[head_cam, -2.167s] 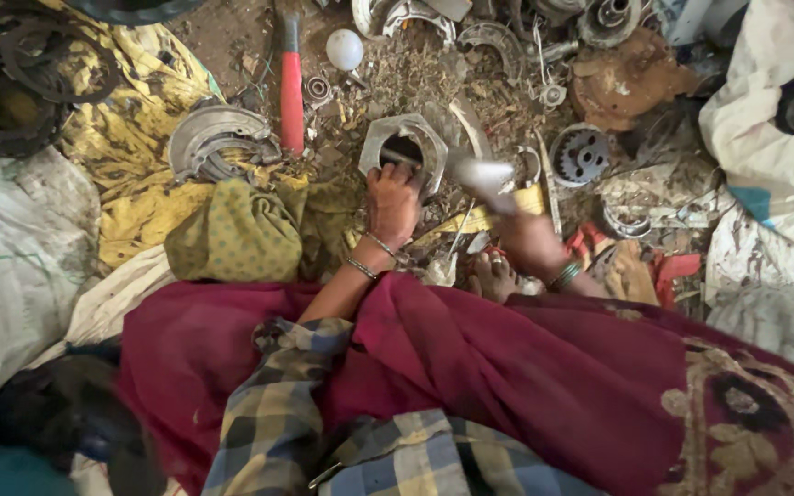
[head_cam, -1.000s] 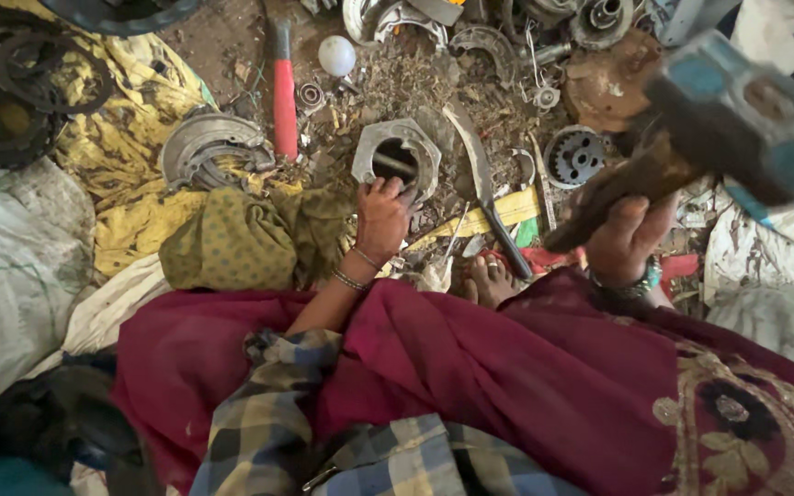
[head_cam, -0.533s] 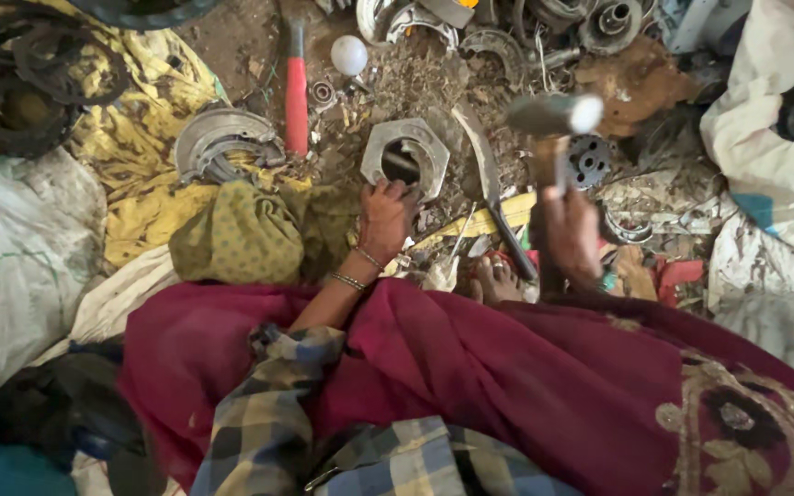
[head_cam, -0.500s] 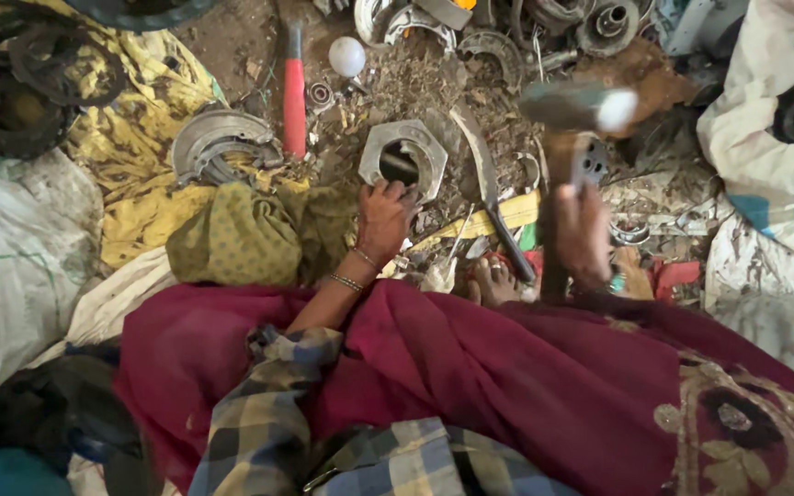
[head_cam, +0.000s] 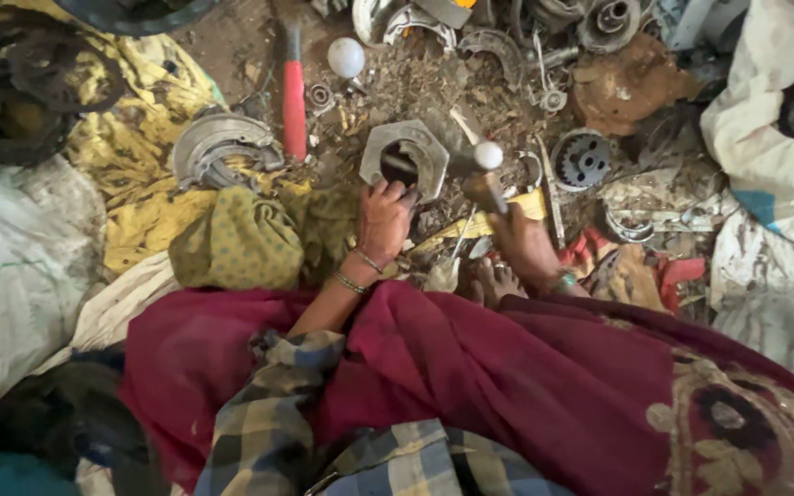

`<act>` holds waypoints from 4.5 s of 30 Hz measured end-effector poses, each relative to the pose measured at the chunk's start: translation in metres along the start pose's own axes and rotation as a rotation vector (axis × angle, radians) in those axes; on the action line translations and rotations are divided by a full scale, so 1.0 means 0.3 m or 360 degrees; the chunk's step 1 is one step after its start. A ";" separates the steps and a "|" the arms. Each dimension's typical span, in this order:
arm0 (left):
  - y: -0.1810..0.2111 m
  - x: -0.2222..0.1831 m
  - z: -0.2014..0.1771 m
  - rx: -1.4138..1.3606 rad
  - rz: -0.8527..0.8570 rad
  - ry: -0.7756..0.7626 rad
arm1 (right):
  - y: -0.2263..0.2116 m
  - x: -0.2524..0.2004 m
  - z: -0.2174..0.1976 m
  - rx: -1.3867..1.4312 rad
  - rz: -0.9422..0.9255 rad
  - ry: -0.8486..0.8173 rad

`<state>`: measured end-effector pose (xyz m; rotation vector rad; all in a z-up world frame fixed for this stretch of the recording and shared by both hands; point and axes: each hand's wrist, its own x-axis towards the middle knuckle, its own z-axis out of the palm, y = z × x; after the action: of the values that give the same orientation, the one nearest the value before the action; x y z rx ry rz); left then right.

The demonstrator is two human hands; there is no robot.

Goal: The person sits on the ground and repeatedly strikes a metal part with a hammer to break it into smaller pieces. The person holds the metal part with one hand and swings the hammer with the other, working over a cluttered area of scrap metal.

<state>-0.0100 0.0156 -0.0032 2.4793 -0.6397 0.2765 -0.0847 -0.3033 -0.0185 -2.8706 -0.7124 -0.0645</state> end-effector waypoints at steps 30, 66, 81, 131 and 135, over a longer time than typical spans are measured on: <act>-0.010 0.024 -0.083 -0.0684 -0.0318 0.0023 | 0.053 -0.168 -0.313 0.0094 0.1345 -0.0780; 0.016 0.006 -0.074 -0.0580 -0.0307 0.0094 | -0.104 0.019 -0.160 0.2123 0.1618 -0.0805; 0.012 -0.008 -0.038 -0.0455 -0.0216 0.0070 | -0.194 0.017 -0.265 0.1179 0.1317 0.0219; 0.013 -0.011 -0.050 -0.0544 -0.0219 0.0062 | -0.211 0.041 -0.227 0.0367 0.0693 -0.0103; 0.002 0.013 -0.043 -0.0499 -0.0288 0.0069 | -0.176 0.061 -0.146 0.0257 0.1117 -0.0425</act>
<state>-0.0076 0.0211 0.0088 2.2043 -0.4024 0.1472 -0.0932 -0.2571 0.0349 -2.8173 0.2748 0.4509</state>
